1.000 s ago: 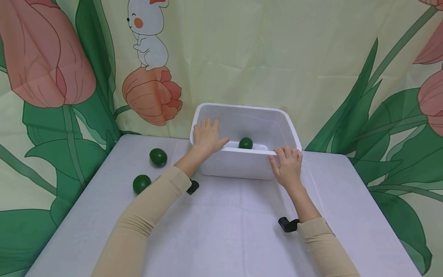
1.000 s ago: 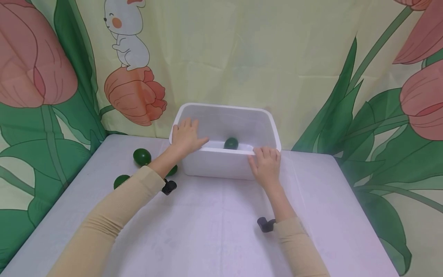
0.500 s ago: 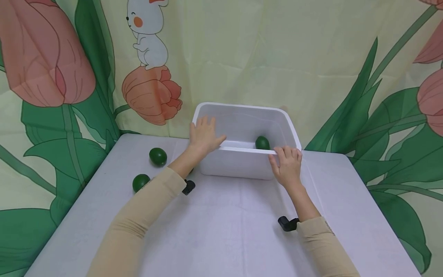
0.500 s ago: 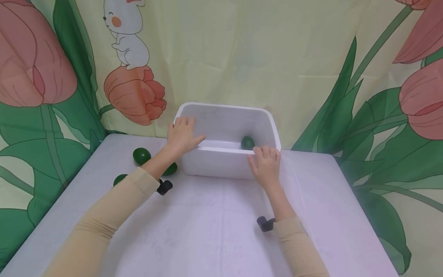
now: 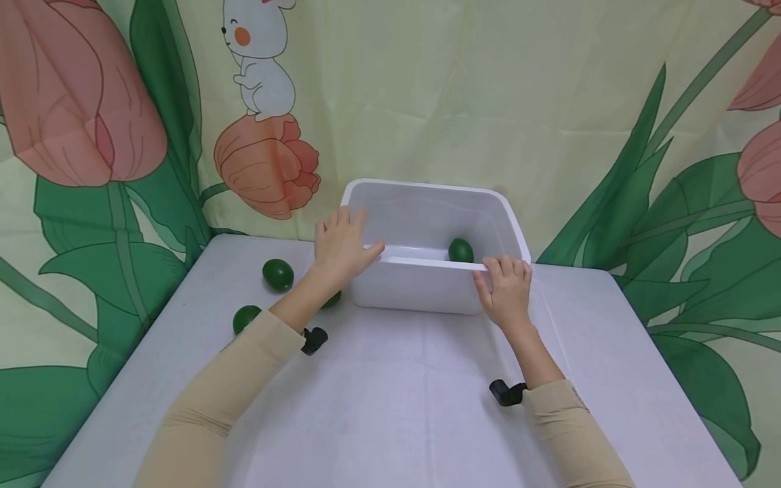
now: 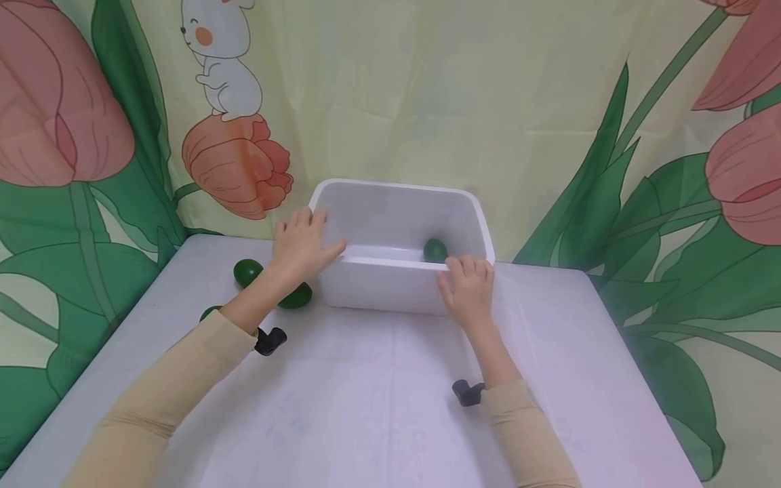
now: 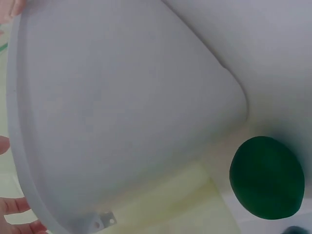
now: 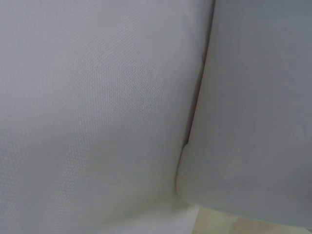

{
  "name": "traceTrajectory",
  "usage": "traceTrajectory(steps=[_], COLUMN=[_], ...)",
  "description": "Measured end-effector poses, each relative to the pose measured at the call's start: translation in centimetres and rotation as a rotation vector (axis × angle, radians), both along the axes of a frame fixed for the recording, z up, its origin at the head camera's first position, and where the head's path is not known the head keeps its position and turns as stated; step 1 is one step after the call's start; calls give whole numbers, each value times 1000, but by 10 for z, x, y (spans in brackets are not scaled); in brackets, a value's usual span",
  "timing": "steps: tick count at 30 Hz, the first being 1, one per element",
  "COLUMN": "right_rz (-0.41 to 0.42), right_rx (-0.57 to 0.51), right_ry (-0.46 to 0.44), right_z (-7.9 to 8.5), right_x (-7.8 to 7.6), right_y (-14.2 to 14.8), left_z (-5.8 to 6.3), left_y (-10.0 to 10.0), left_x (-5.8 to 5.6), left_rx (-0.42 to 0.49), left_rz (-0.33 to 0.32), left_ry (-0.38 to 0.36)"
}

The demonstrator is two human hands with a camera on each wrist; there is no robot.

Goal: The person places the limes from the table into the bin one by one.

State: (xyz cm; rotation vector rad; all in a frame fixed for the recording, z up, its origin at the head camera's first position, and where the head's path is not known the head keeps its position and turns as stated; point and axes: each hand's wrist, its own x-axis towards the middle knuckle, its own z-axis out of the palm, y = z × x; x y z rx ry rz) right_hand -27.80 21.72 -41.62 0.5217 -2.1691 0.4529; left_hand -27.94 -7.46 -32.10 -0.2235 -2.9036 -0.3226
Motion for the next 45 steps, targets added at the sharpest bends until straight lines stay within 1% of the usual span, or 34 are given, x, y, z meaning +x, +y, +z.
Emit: traceTrajectory(steps=[6, 11, 15, 24, 29, 35, 45], right_rz=[1, -3, -6, 1, 1, -1, -11], right_rx=[-5, 5, 15, -2, -9, -6, 1], right_ry=[3, -2, -10, -6, -2, 1, 5], right_z=[-1, 0, 0, -1, -2, -2, -3], right_x=[0, 0, 0, -1, -1, -1, -1], right_y=[0, 0, 1, 0, 0, -1, -2], left_z=[-1, -4, -6, -9, -16, -26, -45], left_y=[-10, -18, -24, -37, -42, -50, -66], left_x=[14, 23, 30, 44, 49, 55, 64], left_rx=[28, 68, 83, 100, 114, 133, 145], left_rz=[-4, 1, 0, 8, 6, 16, 61], left_ry=[27, 60, 92, 80, 97, 85, 58])
